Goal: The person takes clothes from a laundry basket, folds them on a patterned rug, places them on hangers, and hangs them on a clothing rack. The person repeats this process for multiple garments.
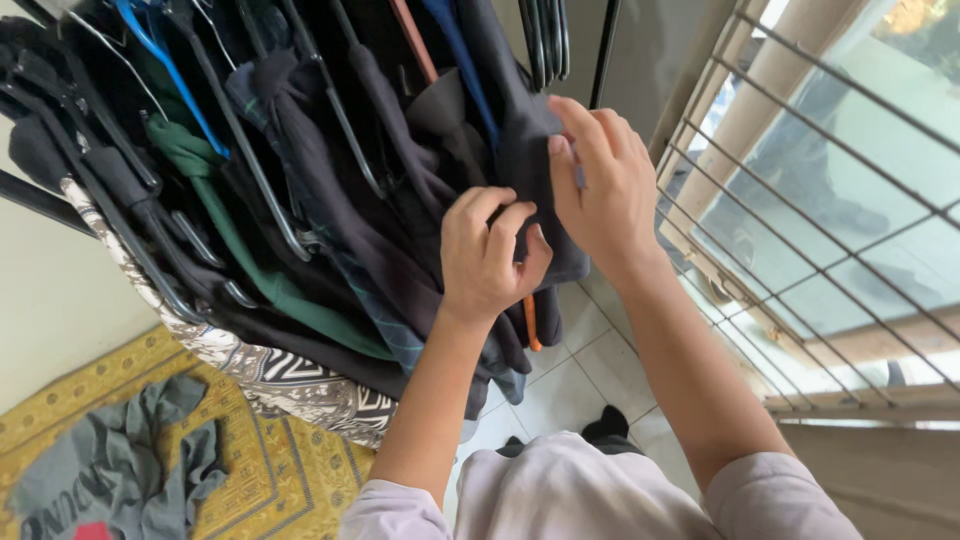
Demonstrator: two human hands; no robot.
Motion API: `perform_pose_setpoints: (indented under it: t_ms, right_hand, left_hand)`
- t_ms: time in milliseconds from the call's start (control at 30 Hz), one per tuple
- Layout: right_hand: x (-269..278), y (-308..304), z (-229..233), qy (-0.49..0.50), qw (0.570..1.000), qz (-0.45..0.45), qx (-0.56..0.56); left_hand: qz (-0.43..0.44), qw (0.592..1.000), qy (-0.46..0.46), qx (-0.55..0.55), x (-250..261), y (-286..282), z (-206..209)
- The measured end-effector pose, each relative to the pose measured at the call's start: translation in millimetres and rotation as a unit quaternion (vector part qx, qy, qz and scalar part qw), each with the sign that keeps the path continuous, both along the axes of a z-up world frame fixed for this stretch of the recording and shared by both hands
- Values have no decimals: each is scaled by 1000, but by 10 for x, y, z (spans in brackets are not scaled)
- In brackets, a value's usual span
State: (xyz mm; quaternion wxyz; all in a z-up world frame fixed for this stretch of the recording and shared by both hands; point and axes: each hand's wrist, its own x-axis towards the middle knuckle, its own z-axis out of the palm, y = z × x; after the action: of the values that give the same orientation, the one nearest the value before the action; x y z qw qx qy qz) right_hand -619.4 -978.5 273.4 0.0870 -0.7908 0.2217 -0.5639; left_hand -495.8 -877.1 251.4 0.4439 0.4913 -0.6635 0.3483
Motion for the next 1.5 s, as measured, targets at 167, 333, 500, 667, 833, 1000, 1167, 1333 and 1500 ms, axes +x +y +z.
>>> perform_pose_setpoints:
  t_ms: [167, 333, 500, 667, 833, 1000, 1167, 1333, 1500]
  right_hand:
    - [54, -314, 198, 52, 997, -4, -58]
    - [65, -594, 164, 64, 995, -34, -71]
    - [88, -816, 199, 57, 989, -84, -104]
    - [158, -907, 356, 152, 984, -88, -6]
    - [175, -961, 502, 116, 990, -81, -27]
    - [143, -979, 476, -30, 988, -14, -148]
    - [147, -1064, 381, 60, 968, -140, -201]
    - [216, -1102, 333, 113, 962, -188, -160]
    - [364, -1147, 322, 182, 947, -221, -147]
  left_hand:
    - [71, 997, -8, -24, -43, -242, 309]
    - [139, 989, 40, 23, 9, -535, 534]
    - [163, 985, 62, 2, 28, -693, 567]
    - [196, 977, 78, 27, 116, -807, 568]
    - [234, 970, 56, 42, 106, -848, 587]
    - [252, 963, 68, 74, 147, -872, 529]
    - [246, 966, 37, 62, 237, -902, 503]
    - [230, 971, 38, 49, 307, -891, 488]
    - [219, 973, 43, 54, 335, -869, 487]
